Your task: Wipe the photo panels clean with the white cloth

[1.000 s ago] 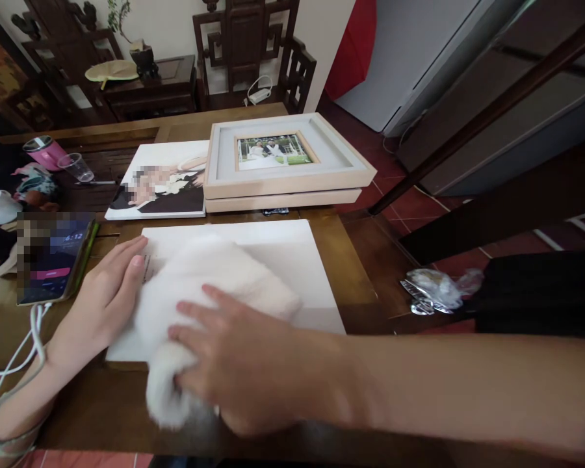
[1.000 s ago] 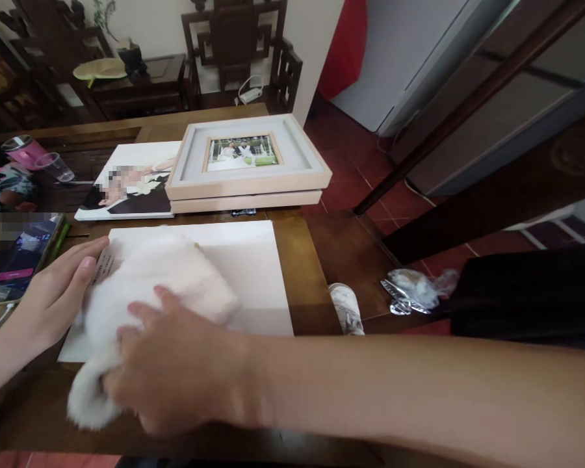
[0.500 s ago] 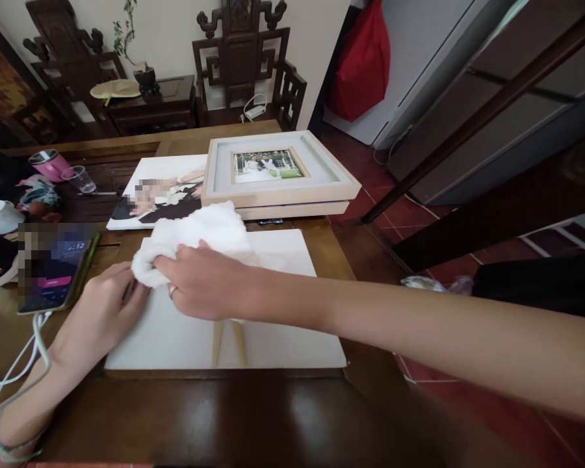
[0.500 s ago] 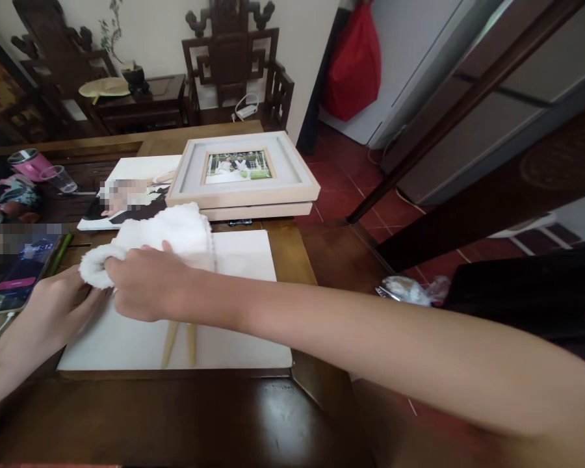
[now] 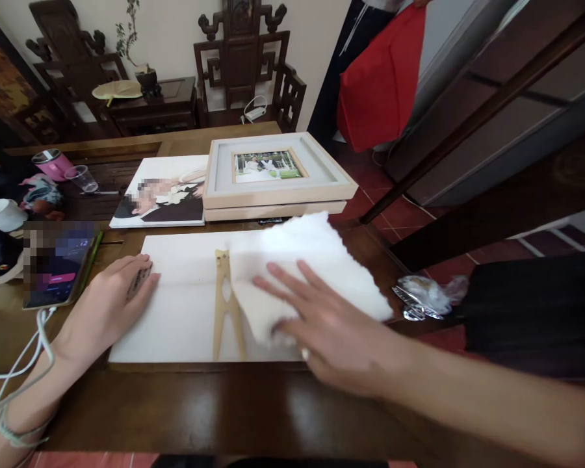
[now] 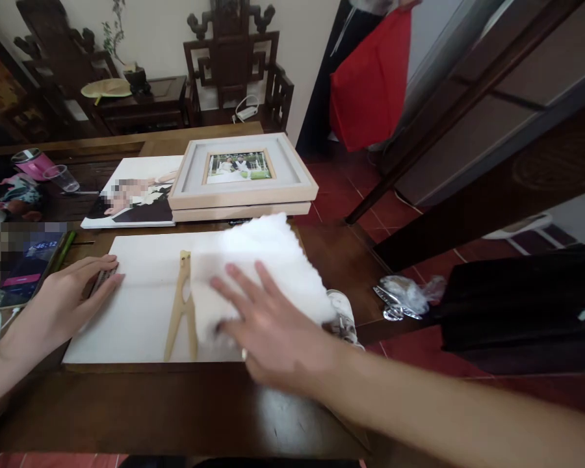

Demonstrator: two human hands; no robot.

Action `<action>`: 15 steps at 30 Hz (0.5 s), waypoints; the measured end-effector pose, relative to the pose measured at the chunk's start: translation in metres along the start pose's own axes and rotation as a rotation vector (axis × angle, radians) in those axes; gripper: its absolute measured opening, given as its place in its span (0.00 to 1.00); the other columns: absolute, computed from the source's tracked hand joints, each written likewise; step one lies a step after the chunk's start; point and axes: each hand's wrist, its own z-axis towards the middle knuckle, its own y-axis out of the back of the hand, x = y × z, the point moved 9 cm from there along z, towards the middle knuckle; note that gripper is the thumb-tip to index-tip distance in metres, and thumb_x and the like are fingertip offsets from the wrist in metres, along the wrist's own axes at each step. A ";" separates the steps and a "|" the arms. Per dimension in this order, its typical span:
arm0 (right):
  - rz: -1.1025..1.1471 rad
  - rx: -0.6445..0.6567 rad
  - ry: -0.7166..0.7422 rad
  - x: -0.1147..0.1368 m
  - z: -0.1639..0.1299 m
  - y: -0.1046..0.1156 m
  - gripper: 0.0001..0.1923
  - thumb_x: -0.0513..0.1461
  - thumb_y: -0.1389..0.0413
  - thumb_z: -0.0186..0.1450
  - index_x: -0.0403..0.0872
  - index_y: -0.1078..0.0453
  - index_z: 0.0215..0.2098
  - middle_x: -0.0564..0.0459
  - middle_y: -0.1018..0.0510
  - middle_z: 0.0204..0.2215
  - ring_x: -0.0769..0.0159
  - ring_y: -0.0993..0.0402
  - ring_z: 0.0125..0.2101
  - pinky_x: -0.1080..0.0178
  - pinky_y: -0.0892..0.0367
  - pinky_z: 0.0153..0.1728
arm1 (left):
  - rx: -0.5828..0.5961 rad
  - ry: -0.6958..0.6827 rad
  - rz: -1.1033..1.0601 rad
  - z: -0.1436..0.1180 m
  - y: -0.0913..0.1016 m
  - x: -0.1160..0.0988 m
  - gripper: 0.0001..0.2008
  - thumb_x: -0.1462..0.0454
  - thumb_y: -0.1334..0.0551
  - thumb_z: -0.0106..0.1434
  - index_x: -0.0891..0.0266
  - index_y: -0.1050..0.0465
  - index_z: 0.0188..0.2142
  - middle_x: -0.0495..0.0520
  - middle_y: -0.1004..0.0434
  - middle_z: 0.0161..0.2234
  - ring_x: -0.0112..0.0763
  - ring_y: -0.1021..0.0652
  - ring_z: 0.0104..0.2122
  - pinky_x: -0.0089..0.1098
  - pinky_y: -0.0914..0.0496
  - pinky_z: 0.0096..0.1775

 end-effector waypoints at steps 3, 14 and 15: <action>0.043 -0.091 0.143 0.036 -0.024 -0.004 0.09 0.29 0.45 0.53 0.45 0.25 0.29 0.33 0.37 0.62 0.35 0.49 0.64 0.31 0.53 0.60 | -0.001 -0.009 0.006 0.001 -0.001 -0.001 0.26 0.50 0.54 0.68 0.65 0.27 0.48 0.64 0.25 0.52 0.45 0.25 0.52 0.42 0.33 0.56; -0.139 -0.015 -0.058 -0.065 -0.002 0.008 0.18 0.26 0.47 0.54 0.43 0.24 0.40 0.37 0.40 0.65 0.41 0.52 0.66 0.29 0.49 0.58 | 0.046 -0.001 0.044 0.005 -0.002 -0.004 0.21 0.50 0.54 0.68 0.59 0.31 0.39 0.60 0.25 0.46 0.45 0.24 0.46 0.43 0.30 0.50; -0.142 -0.013 -0.051 -0.062 -0.004 0.007 0.18 0.26 0.47 0.54 0.42 0.23 0.39 0.36 0.40 0.64 0.40 0.52 0.66 0.29 0.49 0.57 | 0.041 0.009 0.039 0.006 0.000 -0.004 0.20 0.49 0.54 0.67 0.59 0.31 0.38 0.59 0.25 0.45 0.45 0.23 0.46 0.42 0.29 0.50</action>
